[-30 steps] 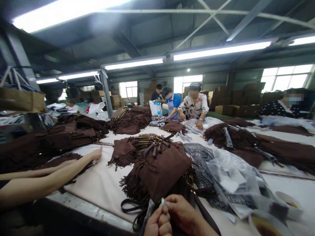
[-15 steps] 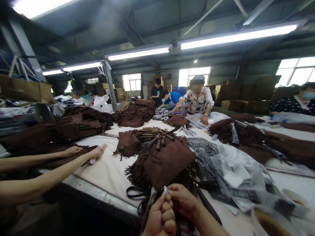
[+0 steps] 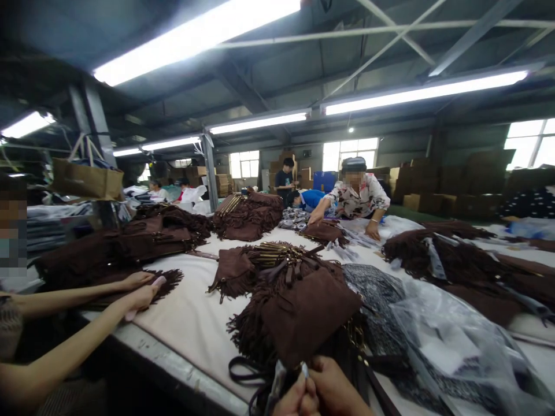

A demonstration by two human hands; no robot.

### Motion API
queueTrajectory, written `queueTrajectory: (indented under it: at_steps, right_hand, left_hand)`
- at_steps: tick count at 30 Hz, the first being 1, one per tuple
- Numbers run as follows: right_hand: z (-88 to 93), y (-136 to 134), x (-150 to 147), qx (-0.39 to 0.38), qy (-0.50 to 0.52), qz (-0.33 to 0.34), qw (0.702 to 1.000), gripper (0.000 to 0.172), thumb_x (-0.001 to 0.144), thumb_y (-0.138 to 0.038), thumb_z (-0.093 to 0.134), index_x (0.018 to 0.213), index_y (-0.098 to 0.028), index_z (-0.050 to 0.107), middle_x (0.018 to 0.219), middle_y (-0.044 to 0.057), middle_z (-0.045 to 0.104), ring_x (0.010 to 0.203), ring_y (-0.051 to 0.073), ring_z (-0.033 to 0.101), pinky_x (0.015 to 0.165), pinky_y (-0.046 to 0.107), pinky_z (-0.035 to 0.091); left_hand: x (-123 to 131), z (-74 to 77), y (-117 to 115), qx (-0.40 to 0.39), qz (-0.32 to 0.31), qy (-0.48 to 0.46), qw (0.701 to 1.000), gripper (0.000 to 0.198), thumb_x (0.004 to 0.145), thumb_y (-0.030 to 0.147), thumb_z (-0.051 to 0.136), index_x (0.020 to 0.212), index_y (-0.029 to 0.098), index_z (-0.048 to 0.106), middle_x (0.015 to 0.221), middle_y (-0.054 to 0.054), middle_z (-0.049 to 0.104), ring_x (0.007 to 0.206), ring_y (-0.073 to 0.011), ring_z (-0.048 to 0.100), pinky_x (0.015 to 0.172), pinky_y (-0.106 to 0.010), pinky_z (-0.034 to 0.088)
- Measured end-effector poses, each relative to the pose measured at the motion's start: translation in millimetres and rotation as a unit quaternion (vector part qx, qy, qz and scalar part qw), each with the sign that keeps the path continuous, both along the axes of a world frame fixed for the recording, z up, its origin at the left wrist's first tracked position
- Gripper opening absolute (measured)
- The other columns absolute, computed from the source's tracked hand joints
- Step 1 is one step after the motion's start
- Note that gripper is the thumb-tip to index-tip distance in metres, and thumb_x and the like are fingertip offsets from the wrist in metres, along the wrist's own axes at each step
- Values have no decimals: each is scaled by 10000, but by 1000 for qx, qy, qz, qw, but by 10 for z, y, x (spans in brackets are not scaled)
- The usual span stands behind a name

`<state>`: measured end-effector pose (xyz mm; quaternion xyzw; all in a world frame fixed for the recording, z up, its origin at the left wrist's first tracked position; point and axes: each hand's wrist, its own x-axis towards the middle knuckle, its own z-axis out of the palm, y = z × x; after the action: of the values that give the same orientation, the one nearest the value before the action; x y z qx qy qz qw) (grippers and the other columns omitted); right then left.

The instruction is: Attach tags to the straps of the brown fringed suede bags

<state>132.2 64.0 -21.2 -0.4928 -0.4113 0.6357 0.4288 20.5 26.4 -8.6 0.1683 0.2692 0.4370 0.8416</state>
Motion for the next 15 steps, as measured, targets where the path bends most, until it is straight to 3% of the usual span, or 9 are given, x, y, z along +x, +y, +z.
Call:
queueTrajectory:
  at_steps: [4, 8, 12, 15]
  right_hand:
    - [236, -276, 7, -16, 96, 3, 995, 458, 675, -559, 737, 631, -169, 502, 545, -57, 482, 500, 75, 408, 495, 206, 330]
    - [296, -312, -10, -53, 155, 7, 986, 411, 675, -473, 764, 630, -170, 490, 526, -62, 473, 468, 65, 392, 464, 190, 310]
    - [252, -261, -92, -136, 227, 45, 963, 492, 680, -482, 715, 511, -219, 336, 425, -105, 288, 356, 38, 230, 372, 178, 217]
    - [240, -296, -147, -172, 278, 111, 939, 572, 706, -588, 647, 480, -234, 259, 403, -128, 142, 331, 22, 72, 334, 173, 149]
  left_hand:
    - [73, 91, -174, -34, 37, -3, 999, 563, 524, 545, 857, 748, 191, 481, 457, 145, 242, 359, 1, 108, 363, -143, 71]
    - [51, 235, -196, -60, 21, -71, 995, 491, 614, 463, 839, 755, 190, 456, 460, 156, 172, 363, -2, 70, 366, -130, 45]
    - [-22, 367, -125, -83, -52, -123, 988, 363, 772, 354, 743, 698, 197, 423, 457, 151, 91, 345, -18, 32, 362, -147, 25]
    - [-68, 415, -107, -16, -78, -115, 990, 364, 799, 353, 711, 646, 193, 422, 437, 143, 114, 341, -19, 32, 363, -157, 46]
